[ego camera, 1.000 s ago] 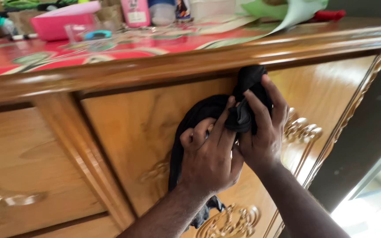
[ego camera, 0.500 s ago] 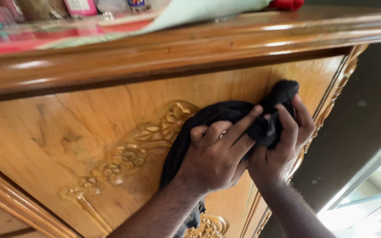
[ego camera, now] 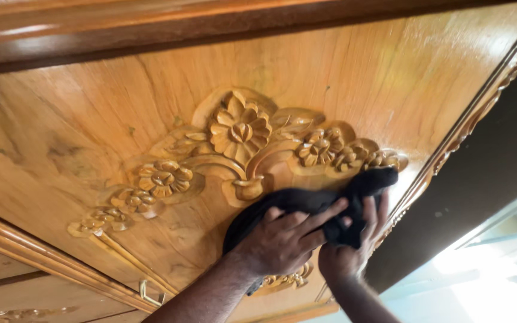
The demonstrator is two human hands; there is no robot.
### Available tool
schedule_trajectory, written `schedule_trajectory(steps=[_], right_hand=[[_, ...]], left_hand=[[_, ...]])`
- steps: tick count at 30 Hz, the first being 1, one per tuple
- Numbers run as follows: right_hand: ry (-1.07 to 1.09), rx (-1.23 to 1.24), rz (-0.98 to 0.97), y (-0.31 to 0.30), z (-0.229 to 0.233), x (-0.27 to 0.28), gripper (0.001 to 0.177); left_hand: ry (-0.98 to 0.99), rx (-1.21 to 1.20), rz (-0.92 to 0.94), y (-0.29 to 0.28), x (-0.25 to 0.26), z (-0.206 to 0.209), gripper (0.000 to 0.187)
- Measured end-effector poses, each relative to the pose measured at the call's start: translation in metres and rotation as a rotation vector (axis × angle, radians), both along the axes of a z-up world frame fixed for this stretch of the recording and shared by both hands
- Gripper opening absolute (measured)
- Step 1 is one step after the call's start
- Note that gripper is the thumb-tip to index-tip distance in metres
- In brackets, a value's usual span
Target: The person wipes the surface of a wooden wardrobe with a black cloth. They clean the carved floral details and the flat panels of the wardrobe doors.
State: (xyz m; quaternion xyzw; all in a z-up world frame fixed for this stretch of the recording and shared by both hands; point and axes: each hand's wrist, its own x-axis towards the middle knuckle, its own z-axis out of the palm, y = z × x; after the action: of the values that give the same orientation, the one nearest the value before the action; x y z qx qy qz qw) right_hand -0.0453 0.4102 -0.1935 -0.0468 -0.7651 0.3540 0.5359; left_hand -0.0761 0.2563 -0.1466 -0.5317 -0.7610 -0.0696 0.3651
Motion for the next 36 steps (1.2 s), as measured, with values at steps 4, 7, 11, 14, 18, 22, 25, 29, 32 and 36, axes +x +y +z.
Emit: schedule_trajectory(steps=[4, 7, 11, 14, 18, 22, 25, 29, 32, 36], right_hand=[[-0.211, -0.053, 0.006, -0.012, -0.029, 0.019, 0.057], [-0.354, -0.164, 0.007, -0.025, -0.046, 0.027, 0.063], [-0.452, -0.298, 0.034, -0.038, -0.074, 0.031, 0.068], [-0.524, -0.298, -0.009, -0.039, -0.086, 0.031, 0.076], [-0.624, -0.744, 0.015, -0.037, -0.063, 0.013, 0.077], [-0.463, -1.287, 0.223, -0.042, -0.024, 0.006, 0.075], [-0.506, -1.401, 0.237, -0.045, 0.001, 0.004, 0.074], [-0.532, -1.382, 0.231, -0.048, 0.011, 0.004, 0.058], [-0.529, -1.352, 0.269, -0.053, 0.017, 0.006, 0.041], [-0.553, -1.364, 0.248, -0.056, 0.02, 0.006, 0.035]], left_hand=[[-0.034, -0.105, 0.024, -0.015, 0.003, -0.037, 0.06], [0.063, -0.114, 0.061, -0.023, 0.004, -0.059, 0.059], [0.145, -0.202, 0.12, -0.034, 0.009, -0.074, 0.056], [0.051, -0.194, 0.111, -0.047, 0.018, -0.079, 0.057], [-0.317, -0.109, 0.078, -0.058, 0.029, -0.087, 0.052], [-0.159, 0.098, 0.007, -0.073, 0.028, -0.085, 0.04], [-0.051, 0.058, 0.003, -0.08, 0.02, -0.072, 0.042], [-0.038, 0.109, 0.012, -0.072, 0.021, -0.066, 0.037], [-0.075, 0.157, 0.053, -0.071, 0.025, -0.065, 0.031], [-0.1, 0.177, 0.067, -0.07, 0.026, -0.063, 0.025]])
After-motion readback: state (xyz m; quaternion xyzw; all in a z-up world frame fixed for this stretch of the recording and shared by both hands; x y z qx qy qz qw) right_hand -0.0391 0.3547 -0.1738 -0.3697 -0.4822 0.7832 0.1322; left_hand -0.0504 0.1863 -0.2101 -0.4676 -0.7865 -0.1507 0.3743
